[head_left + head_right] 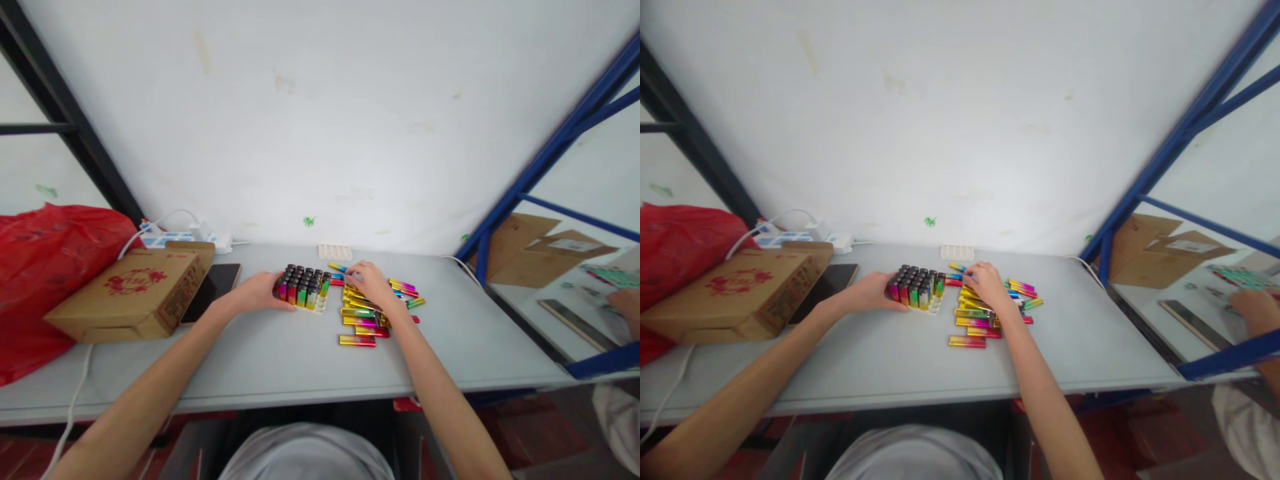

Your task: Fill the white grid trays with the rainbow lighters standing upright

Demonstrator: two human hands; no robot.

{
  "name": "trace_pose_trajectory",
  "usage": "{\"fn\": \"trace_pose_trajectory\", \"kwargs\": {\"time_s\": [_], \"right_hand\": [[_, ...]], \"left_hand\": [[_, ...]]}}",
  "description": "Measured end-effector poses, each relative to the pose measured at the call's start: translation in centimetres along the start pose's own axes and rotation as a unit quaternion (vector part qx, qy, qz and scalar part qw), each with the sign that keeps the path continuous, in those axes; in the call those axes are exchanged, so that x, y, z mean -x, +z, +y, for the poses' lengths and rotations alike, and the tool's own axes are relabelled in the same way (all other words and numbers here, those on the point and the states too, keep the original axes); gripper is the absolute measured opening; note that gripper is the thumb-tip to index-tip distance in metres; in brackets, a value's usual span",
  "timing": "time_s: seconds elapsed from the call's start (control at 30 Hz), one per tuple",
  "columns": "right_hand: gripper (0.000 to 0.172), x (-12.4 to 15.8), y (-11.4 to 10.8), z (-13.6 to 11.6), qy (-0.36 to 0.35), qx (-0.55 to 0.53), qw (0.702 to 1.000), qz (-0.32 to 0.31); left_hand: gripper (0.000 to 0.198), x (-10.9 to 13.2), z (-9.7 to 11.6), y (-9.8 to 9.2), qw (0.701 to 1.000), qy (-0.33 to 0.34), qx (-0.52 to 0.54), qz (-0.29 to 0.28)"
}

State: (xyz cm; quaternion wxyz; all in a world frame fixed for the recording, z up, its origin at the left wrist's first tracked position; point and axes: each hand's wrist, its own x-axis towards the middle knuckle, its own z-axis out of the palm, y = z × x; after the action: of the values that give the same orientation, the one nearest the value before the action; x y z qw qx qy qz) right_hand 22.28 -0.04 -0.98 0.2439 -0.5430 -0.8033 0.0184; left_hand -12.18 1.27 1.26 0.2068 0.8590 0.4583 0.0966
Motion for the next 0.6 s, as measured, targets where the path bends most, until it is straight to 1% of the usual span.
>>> {"fn": "trace_pose_trajectory", "kwargs": {"time_s": [0.07,0.13,0.2,0.23,0.27,0.33,0.4,0.43,0.47,0.5,0.53,0.6], "right_hand": [[0.017,-1.7,0.4,-0.3,-0.016,0.016,0.999,-0.043],[0.016,-3.1,0.7,-0.5,-0.018,0.032,0.996,-0.087],[0.013,-4.0,0.8,-0.5,-0.016,0.035,0.992,-0.123],[0.011,-4.2,0.9,-0.4,-0.017,0.032,0.991,-0.130],[0.010,-4.2,0.9,-0.3,-0.018,0.026,0.991,-0.127],[0.009,-3.8,0.8,0.0,-0.015,-0.008,0.996,-0.092],[0.010,-3.2,0.6,0.3,0.011,-0.090,0.995,-0.032],[0.015,-2.9,0.4,0.5,0.037,-0.149,0.988,0.004],[0.021,-2.6,0.1,0.6,0.068,-0.215,0.973,0.041],[0.027,-2.4,-0.3,0.7,0.101,-0.284,0.950,0.078],[0.033,-2.2,-0.8,0.6,0.130,-0.357,0.918,0.112],[0.041,-2.0,-1.8,0.1,0.166,-0.498,0.836,0.161]], "left_hand": [[0.079,0.0,0.0,0.1,1.000,-0.005,-0.003,-0.001],[0.080,0.0,-0.1,0.3,1.000,-0.007,-0.007,0.005],[0.080,0.0,-0.2,0.4,1.000,-0.004,-0.002,0.010],[0.080,0.0,-0.2,0.5,1.000,-0.003,0.004,0.012],[0.079,0.0,-0.3,0.5,1.000,-0.004,0.010,0.012],[0.078,0.0,-0.2,0.6,1.000,-0.006,0.021,0.011],[0.079,0.0,-0.1,0.5,1.000,-0.004,0.026,0.011],[0.080,0.0,0.0,0.5,1.000,-0.003,0.026,0.012],[0.081,0.0,0.1,0.5,1.000,-0.003,0.023,0.013],[0.082,0.0,0.3,0.5,1.000,-0.005,0.017,0.015],[0.083,0.0,0.5,0.6,1.000,-0.008,0.010,0.019],[0.085,0.0,0.9,0.7,0.999,-0.011,-0.008,0.029]]}}
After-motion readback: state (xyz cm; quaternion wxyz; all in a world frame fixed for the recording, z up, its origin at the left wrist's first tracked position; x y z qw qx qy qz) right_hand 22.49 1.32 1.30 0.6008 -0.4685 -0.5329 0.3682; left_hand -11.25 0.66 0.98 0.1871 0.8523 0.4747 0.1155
